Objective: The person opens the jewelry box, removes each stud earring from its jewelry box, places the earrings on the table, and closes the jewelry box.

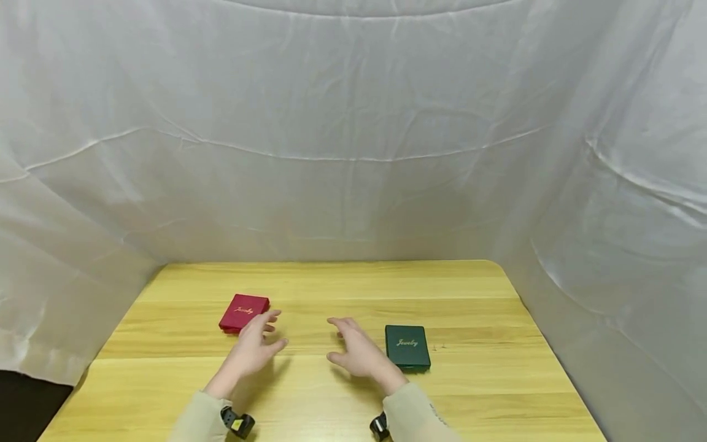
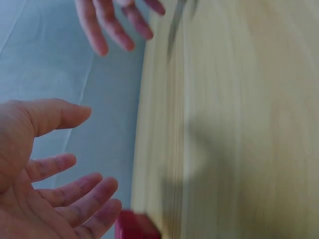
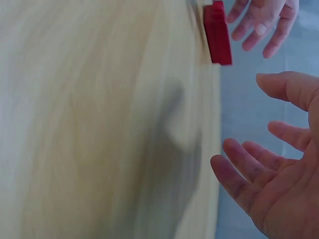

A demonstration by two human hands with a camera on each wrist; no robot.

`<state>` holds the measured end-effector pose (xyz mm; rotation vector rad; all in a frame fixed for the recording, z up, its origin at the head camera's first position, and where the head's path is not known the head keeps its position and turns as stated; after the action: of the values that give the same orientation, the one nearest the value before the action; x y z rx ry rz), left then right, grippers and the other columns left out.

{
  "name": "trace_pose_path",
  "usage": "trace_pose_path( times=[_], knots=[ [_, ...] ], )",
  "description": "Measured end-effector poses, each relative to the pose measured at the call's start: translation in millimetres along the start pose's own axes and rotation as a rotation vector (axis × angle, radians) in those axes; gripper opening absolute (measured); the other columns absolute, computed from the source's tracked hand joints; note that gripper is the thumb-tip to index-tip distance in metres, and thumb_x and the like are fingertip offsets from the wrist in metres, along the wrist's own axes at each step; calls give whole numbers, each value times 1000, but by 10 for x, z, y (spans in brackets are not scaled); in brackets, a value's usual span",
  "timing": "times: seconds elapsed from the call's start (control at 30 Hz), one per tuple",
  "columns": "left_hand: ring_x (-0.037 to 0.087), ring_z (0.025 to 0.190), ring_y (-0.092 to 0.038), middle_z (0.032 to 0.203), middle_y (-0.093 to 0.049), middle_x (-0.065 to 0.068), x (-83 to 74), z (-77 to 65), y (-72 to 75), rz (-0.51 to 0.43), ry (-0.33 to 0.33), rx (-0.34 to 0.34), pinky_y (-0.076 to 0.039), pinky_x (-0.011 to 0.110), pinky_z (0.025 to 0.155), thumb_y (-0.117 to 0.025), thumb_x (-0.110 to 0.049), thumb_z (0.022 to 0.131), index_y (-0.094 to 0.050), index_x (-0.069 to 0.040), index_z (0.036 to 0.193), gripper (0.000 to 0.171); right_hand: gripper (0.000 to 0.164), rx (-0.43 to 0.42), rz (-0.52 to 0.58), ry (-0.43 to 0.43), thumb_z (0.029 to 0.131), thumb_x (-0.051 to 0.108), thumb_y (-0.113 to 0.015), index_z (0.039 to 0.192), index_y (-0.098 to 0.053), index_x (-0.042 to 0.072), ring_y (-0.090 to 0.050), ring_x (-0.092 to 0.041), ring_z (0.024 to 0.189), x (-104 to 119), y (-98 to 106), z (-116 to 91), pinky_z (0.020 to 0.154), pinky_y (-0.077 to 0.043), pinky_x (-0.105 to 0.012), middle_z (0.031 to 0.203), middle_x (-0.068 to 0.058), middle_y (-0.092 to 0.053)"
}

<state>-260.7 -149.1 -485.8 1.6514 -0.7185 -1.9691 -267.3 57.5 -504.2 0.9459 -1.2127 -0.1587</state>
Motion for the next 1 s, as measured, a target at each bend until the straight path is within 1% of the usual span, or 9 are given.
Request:
trace_pose_path(
  times=[0.13,0.23,0.3,0.37,0.5,0.63,0.77,0.9,1.0],
  knots=[
    [40,116,-51,130,-52,24,196,37,208,64,50,-57,-46,56,95,-77,-12,83,-51,1,135,60,69,14,-5,15,90,16,-71,149,-36,6,-53,-30,120,36,-109,68,94,-49,-44,143,-11,-43],
    [42,119,-45,134,-44,27,371,82,358,89,112,-97,-45,58,96,-76,-14,83,-49,0,137,62,69,17,-7,19,90,16,-71,149,-36,6,-54,-29,119,62,-159,124,94,-49,-43,143,-12,-43],
    [43,117,-44,134,-40,29,487,109,446,94,151,-118,-45,57,94,-74,-15,84,-47,0,139,63,70,21,-6,17,90,16,-71,149,-36,5,-54,-28,118,77,-185,160,94,-49,-42,142,-13,-44],
    [45,119,-41,135,-38,32,591,137,514,100,180,-122,-43,59,96,-73,-16,85,-44,2,141,65,70,20,-11,15,89,16,-72,149,-37,5,-54,-28,117,93,-205,194,94,-49,-42,141,-13,-44],
    [49,121,-39,135,-37,36,747,182,616,141,206,-115,-37,62,100,-71,-19,87,-40,5,143,69,70,28,-9,5,89,16,-71,149,-37,6,-54,-27,117,111,-250,256,95,-48,-43,141,-13,-45],
    [52,121,-38,134,-38,39,870,229,657,171,226,-86,-35,64,100,-72,-24,86,-37,6,144,73,69,33,6,1,90,15,-70,149,-36,5,-54,-28,117,123,-296,310,95,-48,-42,140,-15,-45],
    [51,123,-39,138,-37,39,955,271,635,152,236,-25,-36,65,101,-73,-29,87,-32,5,148,81,69,21,-7,12,89,14,-71,149,-37,4,-55,-26,113,135,-339,368,92,-49,-38,139,-15,-47],
    [47,120,-44,141,-38,37,971,289,591,117,228,37,-39,62,99,-76,-33,85,-27,4,150,90,70,7,-19,28,88,12,-71,148,-37,3,-56,-24,108,165,-382,430,89,-49,-34,138,-16,-48],
    [46,117,-47,141,-40,36,959,290,561,89,217,62,-42,59,97,-81,-33,81,-26,5,150,96,71,3,-17,37,87,11,-71,148,-37,2,-56,-22,104,207,-411,473,88,-49,-34,134,-17,-50]
  ],
)
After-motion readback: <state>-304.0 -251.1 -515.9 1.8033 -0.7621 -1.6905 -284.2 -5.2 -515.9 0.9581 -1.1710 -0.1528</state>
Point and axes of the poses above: each hand's wrist, its own z-axis towards the middle knuckle, its own y-axis out of the back of the hand, x = y × z, the point moved 8 cm from there along z, towards the middle knuckle
